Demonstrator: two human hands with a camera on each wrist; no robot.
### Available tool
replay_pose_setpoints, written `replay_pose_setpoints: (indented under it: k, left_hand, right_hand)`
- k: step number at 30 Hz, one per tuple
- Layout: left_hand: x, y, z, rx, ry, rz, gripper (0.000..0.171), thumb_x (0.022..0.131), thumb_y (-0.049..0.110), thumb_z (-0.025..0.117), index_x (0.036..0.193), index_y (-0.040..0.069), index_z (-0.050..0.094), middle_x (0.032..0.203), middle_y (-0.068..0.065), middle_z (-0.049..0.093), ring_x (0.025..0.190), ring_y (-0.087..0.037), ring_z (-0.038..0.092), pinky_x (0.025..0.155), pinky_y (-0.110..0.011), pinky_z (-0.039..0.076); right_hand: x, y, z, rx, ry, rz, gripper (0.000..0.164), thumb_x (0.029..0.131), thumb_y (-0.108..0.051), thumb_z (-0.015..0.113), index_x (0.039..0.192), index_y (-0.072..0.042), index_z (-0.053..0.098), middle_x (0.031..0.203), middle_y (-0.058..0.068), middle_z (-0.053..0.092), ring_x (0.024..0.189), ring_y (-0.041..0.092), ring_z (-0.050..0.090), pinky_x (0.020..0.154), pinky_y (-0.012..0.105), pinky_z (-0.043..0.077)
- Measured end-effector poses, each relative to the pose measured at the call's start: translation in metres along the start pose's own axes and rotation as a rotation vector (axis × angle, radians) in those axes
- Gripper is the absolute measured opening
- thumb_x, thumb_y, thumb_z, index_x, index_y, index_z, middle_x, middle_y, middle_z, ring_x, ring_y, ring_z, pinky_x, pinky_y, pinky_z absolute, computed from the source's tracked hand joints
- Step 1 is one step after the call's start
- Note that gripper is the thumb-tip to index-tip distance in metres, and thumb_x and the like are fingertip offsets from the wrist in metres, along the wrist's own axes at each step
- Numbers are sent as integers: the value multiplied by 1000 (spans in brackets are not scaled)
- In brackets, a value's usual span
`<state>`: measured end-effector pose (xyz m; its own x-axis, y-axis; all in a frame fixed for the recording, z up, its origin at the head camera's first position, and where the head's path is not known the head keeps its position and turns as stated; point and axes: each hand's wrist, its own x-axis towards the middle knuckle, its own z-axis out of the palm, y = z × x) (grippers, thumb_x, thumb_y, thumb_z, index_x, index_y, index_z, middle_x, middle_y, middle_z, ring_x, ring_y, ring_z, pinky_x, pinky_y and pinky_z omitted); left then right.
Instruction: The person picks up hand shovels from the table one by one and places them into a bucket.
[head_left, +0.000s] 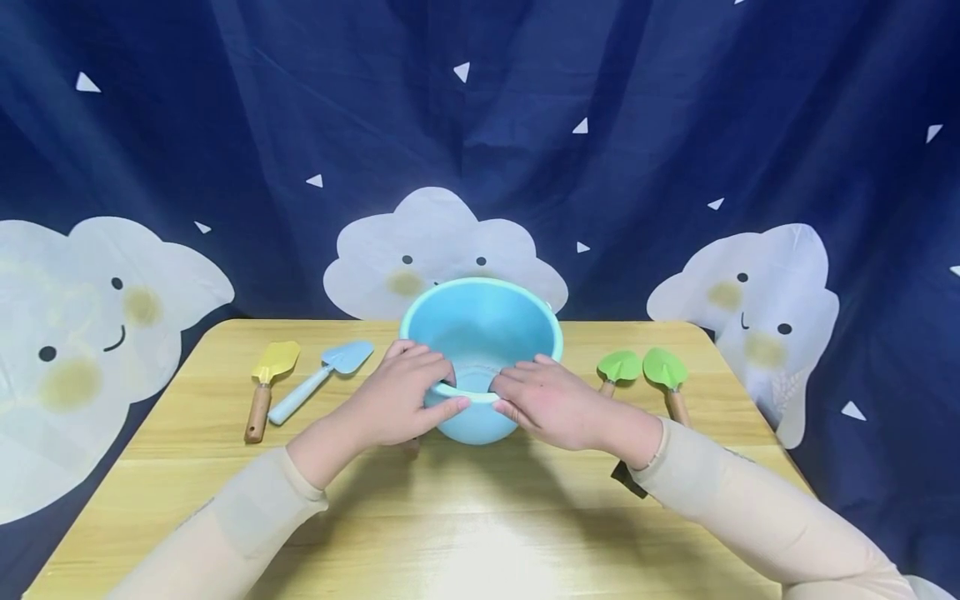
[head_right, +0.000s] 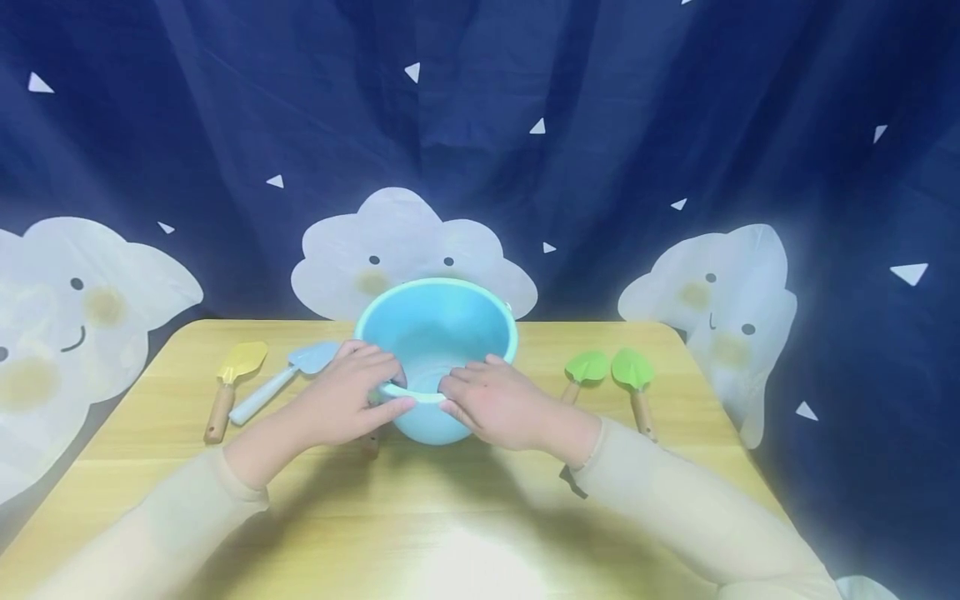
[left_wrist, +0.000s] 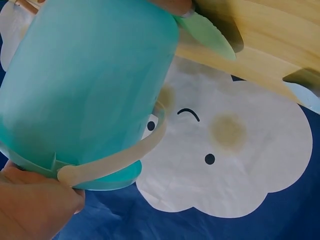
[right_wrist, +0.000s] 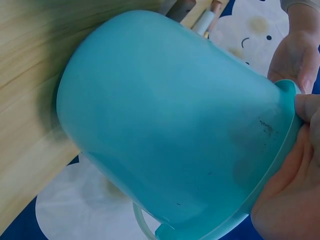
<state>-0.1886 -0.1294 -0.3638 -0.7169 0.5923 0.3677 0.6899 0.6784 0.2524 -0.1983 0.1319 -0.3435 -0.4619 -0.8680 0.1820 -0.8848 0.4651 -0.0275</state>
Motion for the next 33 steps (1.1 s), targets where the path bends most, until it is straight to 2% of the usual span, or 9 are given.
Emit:
replay_pose_setpoints:
  k: [6,14,21,27,33]
  left_hand:
    - [0,-2,-2,-39,14,6,29,97,52,57,94,23,61,87,14,58,95,-12,55,98,-43,33]
    - [3,-5,-9,-58,17,2,28,97,48,59,96,20,62,90,11,59,95,-13,55,98,-43,35]
    - [3,-10,-21,-67,37,-17,29,98,46,59,104,19,63,104,6,64,110,-16,54,98,-48,34]
    - [2,-14,-32,-60,76,-2,28,96,43,62,108,17,65,107,4,67,107,-18,55,99,-49,34]
    - [-1,-20,-41,-43,107,-18,29,96,41,63,111,16,66,112,3,68,113,-21,55,98,-49,33]
  right_hand:
    - [0,0,0,3,0,-1,24,107,-35,44,92,-18,51,79,-10,44,76,13,42,72,29,29]
    - [0,-1,-2,2,-6,5,20,106,-32,49,91,-18,50,78,-10,42,75,13,42,72,29,30]
    - [-1,0,-1,0,3,0,21,106,-32,49,90,-18,50,78,-10,42,75,13,42,72,29,29]
    - [-1,1,1,-2,5,4,20,106,-33,49,92,-19,50,79,-11,41,76,13,41,72,29,29]
    - [-1,1,1,5,3,7,21,106,-33,48,91,-19,49,78,-10,40,75,13,40,72,29,29]
